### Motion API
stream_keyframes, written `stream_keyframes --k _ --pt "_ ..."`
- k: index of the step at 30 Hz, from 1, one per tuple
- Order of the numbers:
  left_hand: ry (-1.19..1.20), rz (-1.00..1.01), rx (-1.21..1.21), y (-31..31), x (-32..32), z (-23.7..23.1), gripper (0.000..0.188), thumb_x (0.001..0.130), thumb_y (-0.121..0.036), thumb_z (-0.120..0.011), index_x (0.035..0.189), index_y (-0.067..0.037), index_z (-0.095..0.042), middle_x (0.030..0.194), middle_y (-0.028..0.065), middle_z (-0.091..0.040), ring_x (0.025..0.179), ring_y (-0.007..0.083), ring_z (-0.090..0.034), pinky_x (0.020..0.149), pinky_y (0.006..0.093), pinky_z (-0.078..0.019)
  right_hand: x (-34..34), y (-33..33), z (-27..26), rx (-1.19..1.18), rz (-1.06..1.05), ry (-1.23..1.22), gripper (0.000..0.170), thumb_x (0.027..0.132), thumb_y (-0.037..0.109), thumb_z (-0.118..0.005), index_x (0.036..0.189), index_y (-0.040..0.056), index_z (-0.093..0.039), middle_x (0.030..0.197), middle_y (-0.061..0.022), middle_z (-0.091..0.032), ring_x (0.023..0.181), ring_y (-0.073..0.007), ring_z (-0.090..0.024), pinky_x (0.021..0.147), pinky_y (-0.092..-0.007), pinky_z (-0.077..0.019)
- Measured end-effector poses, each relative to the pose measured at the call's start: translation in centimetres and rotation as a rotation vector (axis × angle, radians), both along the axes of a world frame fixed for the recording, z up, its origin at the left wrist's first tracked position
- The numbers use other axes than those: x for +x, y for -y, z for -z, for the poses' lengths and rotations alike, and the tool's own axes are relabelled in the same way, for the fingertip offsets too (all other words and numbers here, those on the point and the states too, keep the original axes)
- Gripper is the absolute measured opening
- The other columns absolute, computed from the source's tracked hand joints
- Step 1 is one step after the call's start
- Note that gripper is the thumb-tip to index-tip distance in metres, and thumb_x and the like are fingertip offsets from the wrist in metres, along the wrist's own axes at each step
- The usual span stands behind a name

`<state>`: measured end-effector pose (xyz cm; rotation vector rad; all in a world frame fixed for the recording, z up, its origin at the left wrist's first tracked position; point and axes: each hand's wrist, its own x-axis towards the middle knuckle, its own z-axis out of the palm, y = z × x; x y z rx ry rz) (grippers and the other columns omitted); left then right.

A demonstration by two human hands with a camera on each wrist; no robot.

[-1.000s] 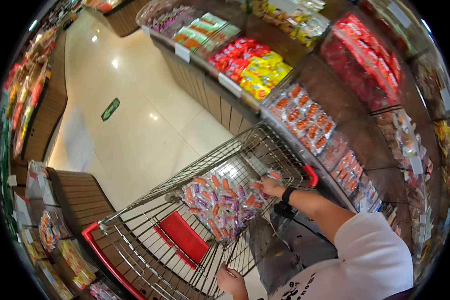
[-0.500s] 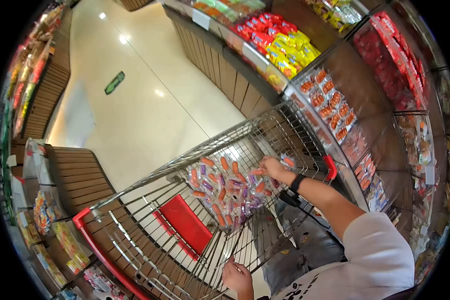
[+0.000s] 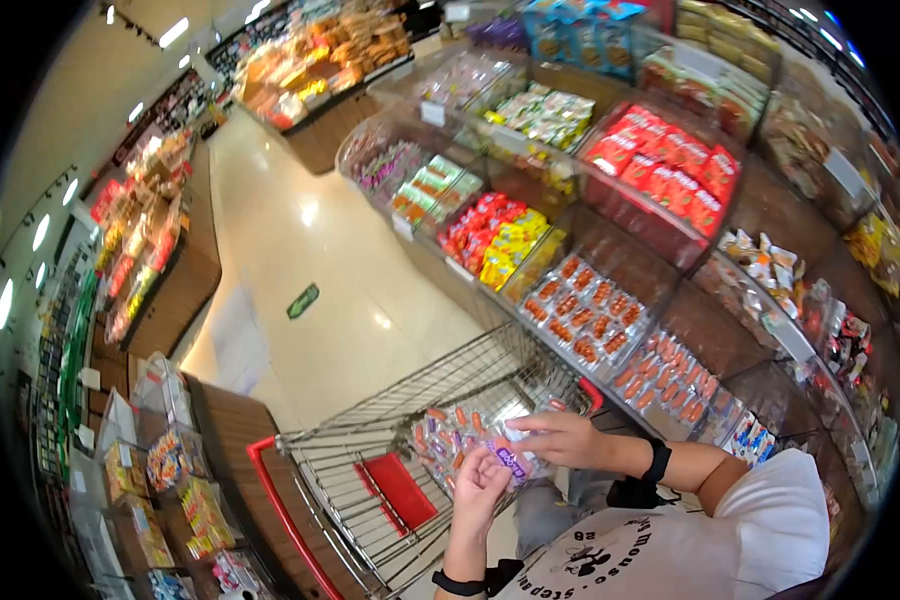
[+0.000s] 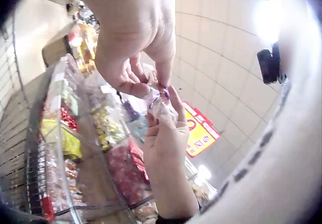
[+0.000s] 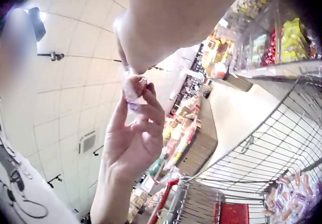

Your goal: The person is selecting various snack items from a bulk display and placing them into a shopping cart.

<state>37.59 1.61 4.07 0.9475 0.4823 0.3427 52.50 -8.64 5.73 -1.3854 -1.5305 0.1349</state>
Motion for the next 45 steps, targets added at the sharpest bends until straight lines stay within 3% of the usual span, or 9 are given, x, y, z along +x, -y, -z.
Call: stream_keyframes --k 1,5,8,21,24,33,39,43,45 --pt "0.018 -0.01 -0.007 1.0 1.1 -2.1 0.031 0.07 0.005 -0.054 0.097 -0.003 -0.041 0.082 0.0044 -0.05 0.071 0.0092 -0.05 0.055 0.0185 -0.0424 0.2 0.7 -1.3 0.063 0.112 -0.031 0.028 0.073 -0.002 -0.047 0.1 0.0039 -0.051 0.101 -0.0106 -0.05 0.088 -0.0176 -0.052 0.074 -0.0264 -0.0438" --pt "0.056 -0.003 0.155 5.2 4.3 -5.9 0.032 0.068 0.008 -0.054 0.095 -0.002 -0.039 0.077 0.0038 -0.048 0.066 0.0076 -0.049 0.052 0.0178 -0.0426 2.2 5.9 -4.7 0.011 0.024 -1.216 0.021 0.079 0.005 -0.046 0.098 -0.0008 -0.045 0.088 -0.0069 -0.051 0.071 -0.0066 -0.049 0.064 -0.0188 -0.0414" --pt "0.102 0.068 0.156 8.4 6.6 -7.8 0.032 0.068 0.008 -0.054 0.094 -0.002 -0.038 0.078 0.0043 -0.048 0.066 0.0081 -0.05 0.051 0.0179 -0.0428 3.1 10.8 -7.1 -0.202 -0.002 -1.086 0.014 0.079 0.009 -0.048 0.09 0.0003 -0.047 0.081 -0.0029 -0.051 0.069 -0.0047 -0.047 0.063 -0.017 -0.0397" --pt "0.251 0.258 0.342 16.7 11.8 -6.4 0.044 0.066 -0.009 -0.063 0.102 -0.005 -0.036 0.093 0.0062 -0.048 0.081 0.0144 -0.052 0.063 0.0275 -0.048 7.1 18.0 -7.5 -0.024 0.037 -0.833 0.016 0.08 0.017 -0.048 0.074 0.002 -0.048 0.07 0.0033 -0.047 0.068 -0.0032 -0.041 0.06 -0.0186 -0.0347" --pt "0.291 0.222 0.243 17.4 12.3 -7.2 0.037 0.064 0.01 -0.057 0.09 -0.005 -0.034 0.088 0.008 -0.048 0.078 0.0148 -0.053 0.066 0.0277 -0.0483 7.8 18.4 -7.7 -0.033 0.024 -0.805 0.016 0.08 0.016 -0.048 0.074 0.0018 -0.048 0.07 0.0031 -0.047 0.069 -0.0035 -0.042 0.06 -0.0188 -0.0348" --pt "0.298 0.196 0.307 17.5 13.3 -6.8 0.038 0.064 0.011 -0.057 0.09 -0.004 -0.034 0.086 0.0105 -0.05 0.077 0.017 -0.054 0.066 0.0271 -0.0473 9.2 18.5 -7.5 -0.002 -0.029 -0.811 0.016 0.08 0.017 -0.049 0.073 0.0022 -0.048 0.071 0.0029 -0.048 0.068 -0.0032 -0.042 0.06 -0.0185 -0.0354" --pt "0.232 0.13 0.235 17.5 14.6 -6.6 0.036 0.078 -0.011 -0.049 0.109 0.0 -0.035 0.094 0.0064 -0.049 0.084 0.0137 -0.05 0.073 0.0271 -0.0418 9.6 18.5 -6.1 0.05 -0.067 -0.991 0.012 0.079 0.016 -0.05 0.08 0.0042 -0.049 0.076 0.0024 -0.049 0.067 -0.0043 -0.044 0.059 -0.0193 -0.0369" --pt "0.092 0.29 0.048 16.1 16.3 -2.7 0.032 0.081 -0.012 -0.045 0.11 0.002 -0.037 0.094 0.0058 -0.05 0.081 0.0123 -0.049 0.069 0.0225 -0.0395 8.3 18.2 -2.9 0.026 0.215 -1.19 0.017 0.079 0.017 -0.049 0.09 0.0038 -0.049 0.081 -0.0011 -0.051 0.068 -0.0051 -0.045 0.053 -0.0183 -0.0358" --pt "-0.012 0.333 0.296 16.1 16.8 -0.7 0.03 0.081 -0.011 -0.045 0.107 0.002 -0.04 0.09 0.0058 -0.051 0.08 0.0116 -0.049 0.069 0.0216 -0.0392 8.7 19.0 -0.7 -0.121 0.251 -1.225 0.022 0.079 0.018 -0.049 0.095 0.0029 -0.049 0.082 -0.0019 -0.051 0.067 -0.005 -0.045 0.053 -0.0172 -0.0352"
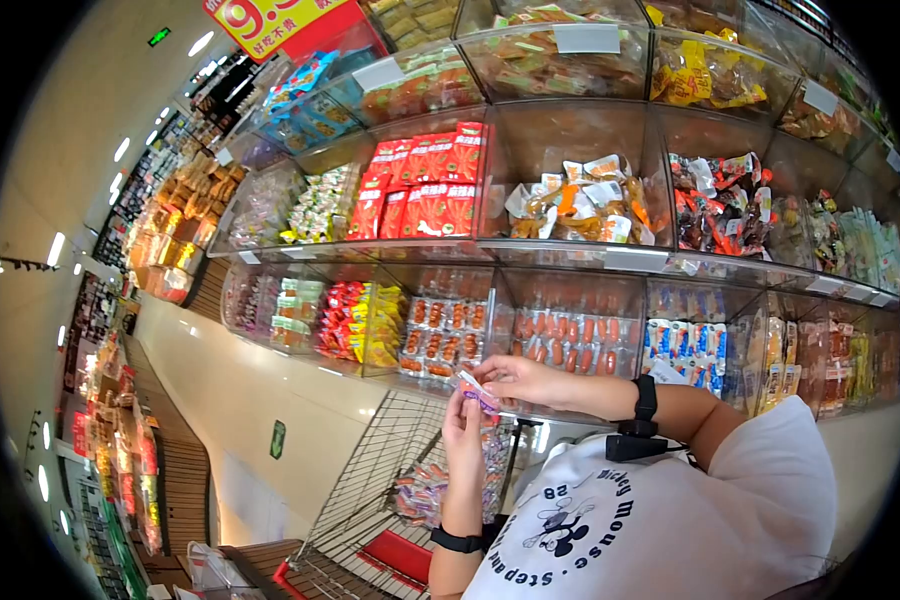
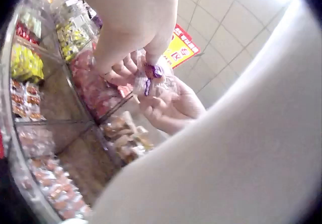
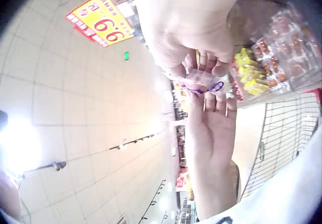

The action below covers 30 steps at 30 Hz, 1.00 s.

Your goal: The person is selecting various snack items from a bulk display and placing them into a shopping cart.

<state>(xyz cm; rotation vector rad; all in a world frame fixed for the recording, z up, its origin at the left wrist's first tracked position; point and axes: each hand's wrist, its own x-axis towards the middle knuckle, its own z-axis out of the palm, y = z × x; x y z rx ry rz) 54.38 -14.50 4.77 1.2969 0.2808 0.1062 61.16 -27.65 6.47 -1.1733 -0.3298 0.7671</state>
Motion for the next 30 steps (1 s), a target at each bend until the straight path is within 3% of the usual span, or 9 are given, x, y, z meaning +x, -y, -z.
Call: stream_keyframes --k 5,9,10,14,17,20,23,25,30 --pt "0.021 0.192 0.778 -0.2 1.6 8.0 0.021 0.075 -0.014 -0.055 0.09 0.001 -0.055 0.082 0.0083 -0.054 0.069 0.0126 -0.052 0.061 0.0224 -0.0414 1.7 3.2 9.2 -0.187 -0.209 -0.187 0.03 0.078 0.021 -0.051 0.101 0.0023 -0.048 0.084 -0.0027 -0.052 0.064 -0.0049 -0.045 0.051 -0.0173 -0.0355" --pt "0.037 0.262 0.951 2.6 2.8 9.6 0.02 0.07 -0.011 -0.058 0.087 -0.001 -0.058 0.068 0.0136 -0.055 0.058 0.0201 -0.054 0.055 0.0267 -0.0422 1.0 4.9 13.4 -0.059 -0.129 -0.467 0.019 0.076 0.02 -0.055 0.086 0.0042 -0.053 0.068 -0.0032 -0.052 0.057 -0.0087 -0.047 0.05 -0.0204 -0.0377" --pt "0.035 0.262 1.016 3.0 3.3 10.4 0.015 0.07 -0.009 -0.056 0.082 0.0 -0.057 0.065 0.0146 -0.055 0.056 0.0221 -0.054 0.054 0.0277 -0.0425 1.1 5.0 15.7 -0.022 -0.231 -0.584 0.021 0.074 0.02 -0.057 0.086 0.006 -0.047 0.079 -0.0032 -0.051 0.069 -0.0091 -0.048 0.057 -0.0201 -0.0387" --pt "-0.076 0.321 0.928 2.5 4.0 14.2 0.017 0.072 -0.009 -0.053 0.086 0.001 -0.052 0.069 0.0124 -0.056 0.061 0.0188 -0.055 0.056 0.0268 -0.043 0.2 5.4 20.8 -0.028 0.08 -0.47 0.012 0.076 0.016 -0.052 0.075 0.0042 -0.049 0.071 -0.001 -0.049 0.065 -0.0087 -0.046 0.057 -0.0216 -0.038" --pt "-0.089 0.25 0.766 0.6 1.7 15.4 0.019 0.073 -0.009 -0.052 0.091 -0.001 -0.052 0.075 0.0114 -0.056 0.066 0.0189 -0.056 0.06 0.0271 -0.0433 0.2 7.3 26.2 -0.125 0.198 -0.58 0.013 0.076 0.016 -0.05 0.071 0.0048 -0.05 0.066 -0.0011 -0.048 0.06 -0.0095 -0.045 0.057 -0.0219 -0.038" --pt "-0.188 0.175 0.573 -2.4 -2.5 15.8 0.021 0.078 -0.011 -0.049 0.096 -0.001 -0.05 0.076 0.0062 -0.055 0.068 0.0109 -0.052 0.061 0.0223 -0.0417 0.7 7.7 34.2 -0.351 0.178 -0.409 0.017 0.071 0.017 -0.045 0.071 0.0013 -0.052 0.06 -0.0036 -0.049 0.056 -0.0127 -0.047 0.051 -0.0259 -0.0375" --pt "-0.394 -0.008 0.387 -4.3 -7.5 14.6 0.023 0.08 -0.012 -0.047 0.099 0.0 -0.047 0.082 0.0048 -0.053 0.072 0.0102 -0.049 0.065 0.0217 -0.0403 0.3 6.6 36.5 -0.653 0.217 -0.415 0.018 0.072 0.017 -0.047 0.07 0.0006 -0.053 0.061 -0.005 -0.052 0.058 -0.0141 -0.05 0.052 -0.0259 -0.0401" --pt "-0.476 -0.084 0.328 -5.7 -10.8 14.9 0.022 0.081 -0.012 -0.046 0.1 0.0 -0.047 0.084 0.0044 -0.051 0.074 0.0101 -0.048 0.067 0.0214 -0.0392 0.0 5.3 37.2 -0.662 0.396 -0.629 0.017 0.073 0.017 -0.051 0.076 0.0001 -0.053 0.068 -0.0072 -0.055 0.06 -0.0162 -0.054 0.053 -0.0269 -0.0446" --pt "-0.618 -0.271 0.217 -8.0 -16.8 16.4 0.019 0.081 -0.012 -0.046 0.097 -0.003 -0.048 0.084 0.0026 -0.052 0.073 0.0086 -0.047 0.062 0.0196 -0.0381 0.4 4.7 38.2 -0.737 0.459 -0.572 0.024 0.065 0.018 -0.059 0.077 -0.0021 -0.053 0.069 -0.0099 -0.056 0.059 -0.0177 -0.056 0.049 -0.0278 -0.0446"
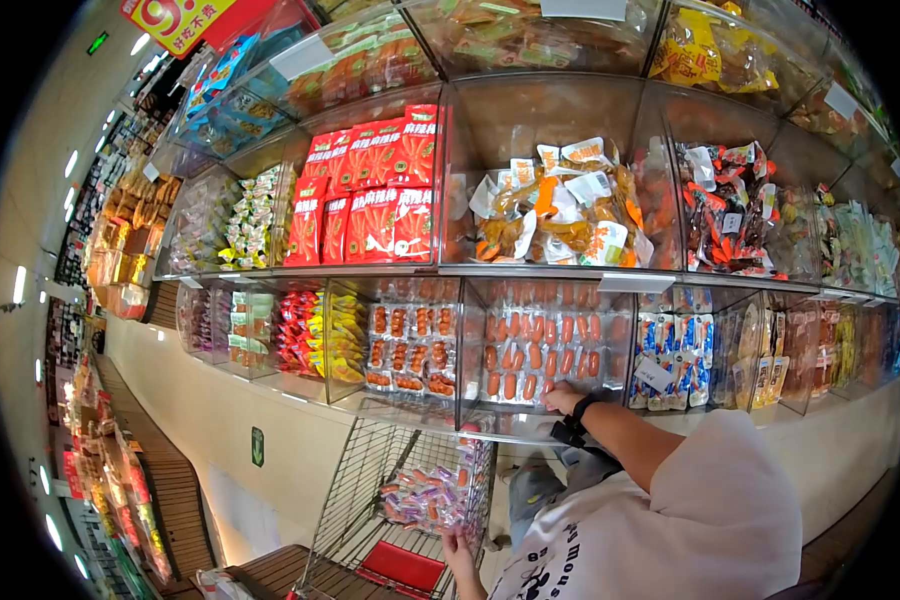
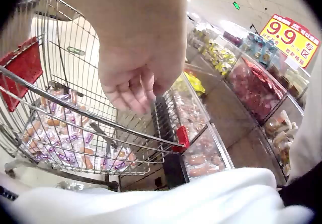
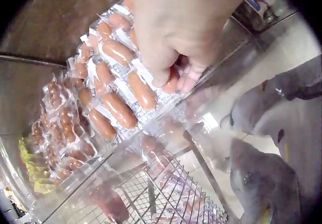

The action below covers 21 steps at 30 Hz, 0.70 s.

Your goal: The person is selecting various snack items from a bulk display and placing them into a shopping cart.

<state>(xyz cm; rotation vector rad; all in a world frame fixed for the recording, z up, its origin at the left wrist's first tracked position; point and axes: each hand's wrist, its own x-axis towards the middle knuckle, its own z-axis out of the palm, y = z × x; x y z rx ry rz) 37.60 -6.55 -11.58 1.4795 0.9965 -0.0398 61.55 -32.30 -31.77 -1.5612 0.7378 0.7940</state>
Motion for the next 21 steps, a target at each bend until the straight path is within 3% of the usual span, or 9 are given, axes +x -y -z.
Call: stream_keyframes --k 3,7,8,11,14,17,18,21 --pt "-0.011 -0.013 -0.004 -1.1 -2.1 0.7 0.018 0.081 -0.013 -0.045 0.096 -0.005 -0.048 0.083 0.0025 -0.054 0.069 0.0092 -0.05 0.057 0.0197 -0.0387 0.8 0.1 -2.7 -0.095 -0.203 0.003 0.028 0.061 0.019 -0.061 0.077 -0.0032 -0.053 0.072 -0.0136 -0.056 0.061 -0.0164 -0.057 0.05 -0.0298 -0.0452" --pt "-0.051 0.047 -0.066 -0.7 -0.9 -2.0 0.018 0.082 -0.015 -0.043 0.096 -0.005 -0.047 0.085 0.0043 -0.055 0.068 0.0107 -0.052 0.056 0.0203 -0.0394 0.9 -1.4 -0.6 -0.522 -0.406 0.249 0.025 0.074 0.022 -0.042 0.079 0.0015 -0.056 0.083 -0.0169 -0.057 0.078 -0.0271 -0.056 0.067 -0.0358 -0.044" --pt "-0.039 0.049 -0.056 -0.8 -0.9 -2.0 0.018 0.082 -0.015 -0.043 0.095 -0.004 -0.047 0.085 0.0046 -0.055 0.068 0.0108 -0.052 0.056 0.0203 -0.0393 1.1 -1.6 -0.5 -0.494 -0.354 0.151 0.029 0.076 0.021 -0.035 0.083 0.0039 -0.056 0.086 -0.0161 -0.056 0.086 -0.0308 -0.052 0.075 -0.0364 -0.0411" --pt "-0.022 0.05 -0.032 -1.5 -1.3 -1.7 0.017 0.082 -0.014 -0.043 0.095 -0.003 -0.047 0.085 0.0056 -0.054 0.069 0.0114 -0.052 0.058 0.0208 -0.04 1.0 -0.4 -2.3 -0.476 -0.596 0.387 0.027 0.073 0.02 -0.038 0.084 0.0046 -0.058 0.088 -0.0167 -0.056 0.086 -0.029 -0.053 0.075 -0.0364 -0.0419" --pt "-0.017 0.023 0.005 -2.6 -2.4 -1.2 0.017 0.082 -0.011 -0.042 0.095 -0.002 -0.047 0.085 0.0067 -0.054 0.07 0.0122 -0.052 0.06 0.0217 -0.041 2.3 -0.5 -2.7 -0.61 -0.848 0.363 0.026 0.072 0.02 -0.04 0.082 0.0048 -0.059 0.089 -0.0161 -0.056 0.085 -0.0272 -0.054 0.073 -0.0364 -0.0427" --pt "-0.023 -0.019 0.073 -4.4 -4.8 -0.3 0.016 0.082 -0.009 -0.042 0.095 0.0 -0.047 0.085 0.0079 -0.053 0.072 0.0131 -0.052 0.062 0.0225 -0.042 2.5 -0.2 -3.3 -0.675 -0.881 0.386 0.024 0.063 0.024 -0.053 0.073 0.0031 -0.057 0.073 -0.0152 -0.057 0.07 -0.0278 -0.057 0.061 -0.0355 -0.0444" --pt "-0.023 -0.038 0.108 -5.2 -6.1 0.3 0.016 0.082 -0.008 -0.042 0.095 0.0 -0.047 0.085 0.0083 -0.053 0.072 0.0133 -0.052 0.063 0.0227 -0.0424 2.9 0.0 -3.4 -0.634 -0.907 0.32 0.03 0.064 0.03 -0.055 0.077 0.0028 -0.057 0.074 -0.0153 -0.057 0.069 -0.0277 -0.057 0.059 -0.0361 -0.0443" --pt "0.032 -0.105 0.257 -8.6 -11.3 4.7 0.015 0.08 -0.003 -0.043 0.093 0.002 -0.048 0.085 0.0097 -0.053 0.073 0.0148 -0.051 0.064 0.0239 -0.0431 1.3 1.4 0.6 -0.559 -0.724 0.592 0.034 0.064 0.032 -0.056 0.078 0.0012 -0.055 0.066 -0.0133 -0.057 0.059 -0.0248 -0.056 0.052 -0.0363 -0.0428"
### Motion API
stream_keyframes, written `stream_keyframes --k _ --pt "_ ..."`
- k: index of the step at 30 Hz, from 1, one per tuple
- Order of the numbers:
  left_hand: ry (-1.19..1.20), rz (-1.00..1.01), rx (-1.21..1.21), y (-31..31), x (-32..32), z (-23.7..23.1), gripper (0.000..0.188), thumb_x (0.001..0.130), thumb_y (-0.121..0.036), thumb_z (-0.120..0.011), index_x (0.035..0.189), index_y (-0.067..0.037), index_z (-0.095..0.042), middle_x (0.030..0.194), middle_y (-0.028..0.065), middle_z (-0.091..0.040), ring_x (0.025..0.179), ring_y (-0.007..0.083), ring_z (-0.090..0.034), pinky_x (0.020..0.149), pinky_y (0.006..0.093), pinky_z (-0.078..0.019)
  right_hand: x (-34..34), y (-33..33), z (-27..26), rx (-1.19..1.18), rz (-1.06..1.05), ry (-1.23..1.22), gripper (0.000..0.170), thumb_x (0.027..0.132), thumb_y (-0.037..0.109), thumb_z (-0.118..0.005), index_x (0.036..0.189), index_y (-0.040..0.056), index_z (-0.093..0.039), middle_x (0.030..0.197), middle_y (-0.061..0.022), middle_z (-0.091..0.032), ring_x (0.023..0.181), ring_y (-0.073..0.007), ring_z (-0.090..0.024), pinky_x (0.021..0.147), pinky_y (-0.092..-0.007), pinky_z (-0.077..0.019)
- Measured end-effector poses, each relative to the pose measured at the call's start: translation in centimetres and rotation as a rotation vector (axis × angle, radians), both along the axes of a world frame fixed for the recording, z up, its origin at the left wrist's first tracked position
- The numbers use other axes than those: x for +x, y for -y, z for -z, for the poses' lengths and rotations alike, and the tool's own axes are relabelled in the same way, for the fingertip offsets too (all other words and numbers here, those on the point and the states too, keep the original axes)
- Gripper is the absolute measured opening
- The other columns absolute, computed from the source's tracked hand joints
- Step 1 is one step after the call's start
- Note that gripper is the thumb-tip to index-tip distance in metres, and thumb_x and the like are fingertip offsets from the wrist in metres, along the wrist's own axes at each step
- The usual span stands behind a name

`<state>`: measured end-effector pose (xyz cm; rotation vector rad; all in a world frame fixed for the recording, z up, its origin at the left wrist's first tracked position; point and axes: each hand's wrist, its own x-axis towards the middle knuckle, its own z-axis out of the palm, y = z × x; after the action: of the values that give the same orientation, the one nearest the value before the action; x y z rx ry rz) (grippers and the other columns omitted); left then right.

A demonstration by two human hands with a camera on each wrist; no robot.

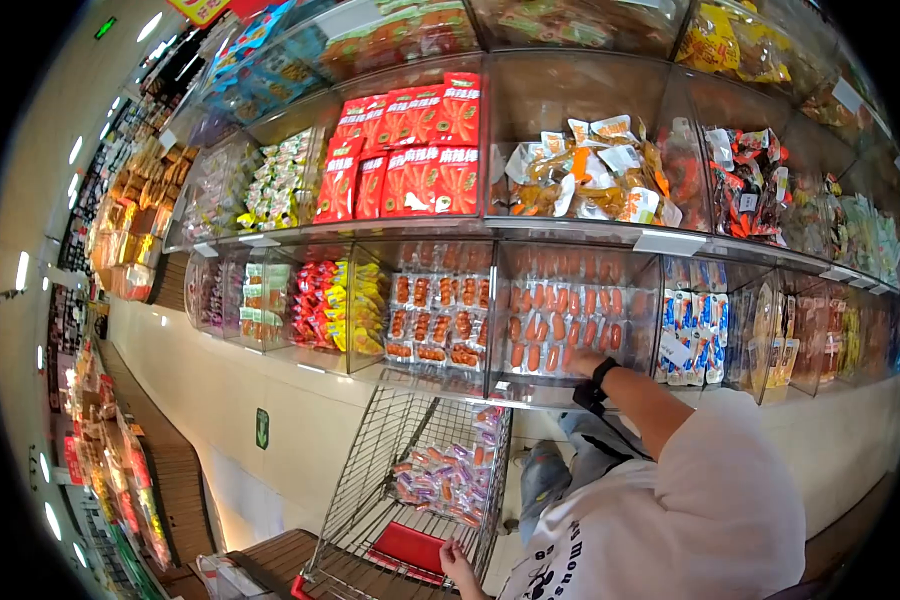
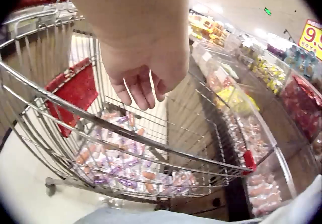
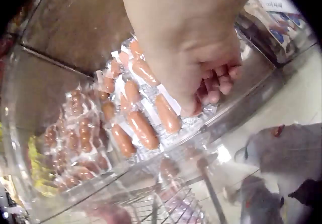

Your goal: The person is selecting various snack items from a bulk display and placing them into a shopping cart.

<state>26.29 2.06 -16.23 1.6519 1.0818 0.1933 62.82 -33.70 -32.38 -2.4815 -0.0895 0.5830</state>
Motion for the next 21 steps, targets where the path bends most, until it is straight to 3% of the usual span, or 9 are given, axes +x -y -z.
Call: stream_keyframes --k 2,4,5,6,11,13,16,19,21 --pt "-0.14 0.06 0.208 -1.6 -3.0 0.8 0.014 0.077 0.001 -0.043 0.089 0.003 -0.049 0.083 0.0107 -0.054 0.071 0.016 -0.052 0.062 0.0239 -0.0428 0.3 -0.5 -8.4 0.16 0.12 -0.562 0.028 0.068 0.028 -0.052 0.077 0.0013 -0.053 0.063 -0.0088 -0.053 0.057 -0.0159 -0.05 0.05 -0.0317 -0.0393" --pt "-0.375 0.118 0.533 -1.0 -3.4 -2.1 0.014 0.073 -0.006 -0.048 0.083 0.003 -0.052 0.076 0.0167 -0.056 0.07 0.026 -0.054 0.061 0.0328 -0.0433 -0.6 -1.1 -5.8 0.157 0.009 -0.184 0.025 0.068 0.027 -0.052 0.075 0.0029 -0.051 0.061 -0.0098 -0.052 0.056 -0.0191 -0.051 0.049 -0.0325 -0.0398" --pt "-0.49 0.076 0.525 -0.9 -3.9 -2.2 0.015 0.073 -0.009 -0.048 0.082 0.002 -0.053 0.077 0.0173 -0.056 0.07 0.0281 -0.054 0.061 0.0349 -0.0429 -1.1 -3.5 -11.2 -0.01 0.068 0.034 0.025 0.07 0.025 -0.051 0.075 0.0008 -0.052 0.068 -0.0162 -0.055 0.063 -0.0285 -0.054 0.055 -0.0379 -0.0411" --pt "-0.61 0.037 0.517 -1.2 -4.7 -2.4 0.017 0.072 -0.013 -0.049 0.082 0.001 -0.053 0.077 0.0178 -0.056 0.071 0.0303 -0.054 0.061 0.0371 -0.0425 -1.8 -5.1 -12.8 0.151 0.108 0.147 0.022 0.072 0.023 -0.049 0.078 0.002 -0.049 0.064 -0.0151 -0.054 0.061 -0.0291 -0.054 0.053 -0.0379 -0.0408" --pt "-0.732 0.036 0.554 -0.9 -6.2 -1.7 0.022 0.075 -0.021 -0.045 0.082 -0.003 -0.054 0.076 0.0162 -0.056 0.068 0.031 -0.054 0.059 0.0374 -0.042 -4.2 -15.8 -22.4 0.321 -0.253 0.19 0.017 0.074 0.021 -0.046 0.081 0.0046 -0.046 0.066 -0.0113 -0.054 0.063 -0.0285 -0.053 0.053 -0.0372 -0.0407" --pt "-0.75 0.033 0.501 -0.7 -5.3 -2.2 0.021 0.074 -0.021 -0.045 0.082 -0.005 -0.055 0.075 0.0147 -0.056 0.068 0.0286 -0.054 0.058 0.0366 -0.0421 -4.9 -20.4 -21.6 0.331 -0.461 0.112 0.017 0.073 0.02 -0.047 0.08 0.0049 -0.046 0.069 -0.0123 -0.054 0.065 -0.0279 -0.053 0.054 -0.038 -0.0409" --pt "-0.766 -0.009 0.41 -0.9 -4.1 -3.4 0.019 0.074 -0.021 -0.045 0.082 -0.006 -0.055 0.074 0.0134 -0.056 0.067 0.0268 -0.054 0.057 0.0363 -0.042 -5.3 -26.5 -11.3 0.229 -0.698 0.118 0.019 0.069 0.02 -0.05 0.079 0.004 -0.049 0.07 -0.013 -0.054 0.065 -0.0287 -0.053 0.055 -0.0386 -0.0414" --pt "-0.742 -0.037 0.447 -1.2 -3.9 -2.5 0.017 0.071 -0.017 -0.045 0.081 -0.006 -0.054 0.073 0.01 -0.056 0.067 0.0252 -0.054 0.054 0.0354 -0.0417 -4.7 -31.5 -4.5 -0.168 -0.855 -0.059 0.021 0.07 0.014 -0.046 0.09 0.0089 -0.05 0.08 -0.012 -0.054 0.076 -0.0286 -0.053 0.061 -0.0395 -0.0419" --pt "-0.655 0.047 0.504 -1.4 -3.9 -3.9 0.022 0.073 -0.017 -0.044 0.085 -0.003 -0.054 0.075 0.0145 -0.055 0.068 0.0296 -0.052 0.061 0.0381 -0.0418 -4.3 -33.6 -4.9 -0.359 -0.855 -0.127 0.032 0.065 0.008 -0.05 0.097 0.0088 -0.049 0.093 -0.0105 -0.052 0.081 -0.0264 -0.053 0.063 -0.0365 -0.044"
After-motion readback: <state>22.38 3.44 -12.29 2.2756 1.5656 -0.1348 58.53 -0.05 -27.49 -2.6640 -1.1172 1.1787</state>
